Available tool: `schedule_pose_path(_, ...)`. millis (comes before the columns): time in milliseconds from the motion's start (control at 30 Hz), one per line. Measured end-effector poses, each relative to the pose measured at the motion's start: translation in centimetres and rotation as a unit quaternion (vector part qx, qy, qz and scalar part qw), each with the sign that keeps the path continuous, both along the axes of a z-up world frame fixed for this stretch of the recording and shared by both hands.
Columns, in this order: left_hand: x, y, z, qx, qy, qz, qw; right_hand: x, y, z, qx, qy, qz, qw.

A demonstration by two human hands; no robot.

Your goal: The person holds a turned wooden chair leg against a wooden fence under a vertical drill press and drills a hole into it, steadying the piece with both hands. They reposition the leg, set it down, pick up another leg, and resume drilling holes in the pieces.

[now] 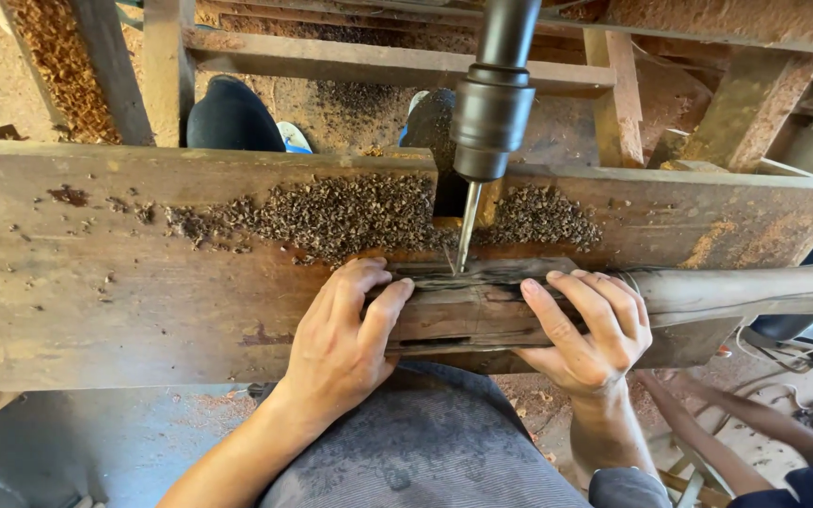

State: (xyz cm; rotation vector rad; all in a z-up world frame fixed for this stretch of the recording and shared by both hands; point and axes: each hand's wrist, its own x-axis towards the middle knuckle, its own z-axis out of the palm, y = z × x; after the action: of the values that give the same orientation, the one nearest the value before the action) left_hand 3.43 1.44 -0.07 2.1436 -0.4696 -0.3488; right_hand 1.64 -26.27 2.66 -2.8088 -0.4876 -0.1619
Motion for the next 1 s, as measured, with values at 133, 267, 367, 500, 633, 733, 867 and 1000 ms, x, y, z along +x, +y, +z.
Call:
schedule_pose_path(133,0.2,-0.1,-0.1,-0.004,0.006,-0.004,1.0,0.0,-0.1,0.1,-0.01,0.003,-0.002,1.0)
schedule_pose_path(267,0.4,-0.2,0.0,0.003,-0.001,0.002,1.0,0.4,0.1,-0.1,-0.003,-0.008,-0.001,1.0)
schedule_pose_path(367,0.7,-0.3,0.0,0.007,-0.005,0.005,1.0,0.8,0.1,0.0,-0.002,-0.012,-0.002,1.0)
schedule_pose_path(500,1.3,-0.3,-0.2,0.01,-0.005,0.005,1.0,1.6,0.4,0.3,-0.005,-0.009,-0.003,1.0)
schedule_pose_path(633,1.8,-0.2,-0.1,0.011,-0.011,0.003,1.0,1.9,0.4,0.1,-0.005,-0.019,-0.006,1.0)
schedule_pose_path(733,2.1,-0.2,-0.1,0.001,-0.004,-0.001,1.0,1.9,0.1,-0.1,-0.004,-0.021,-0.009,1.0)
schedule_pose_path(867,0.7,-0.2,0.4,0.009,0.001,0.0,1.0,0.8,0.2,0.6,0.002,-0.001,-0.006,1.0)
schedule_pose_path(1000,-1.1,0.1,0.4,0.015,0.006,-0.007,1.0,-1.2,0.2,0.7,0.005,0.017,0.003,1.0)
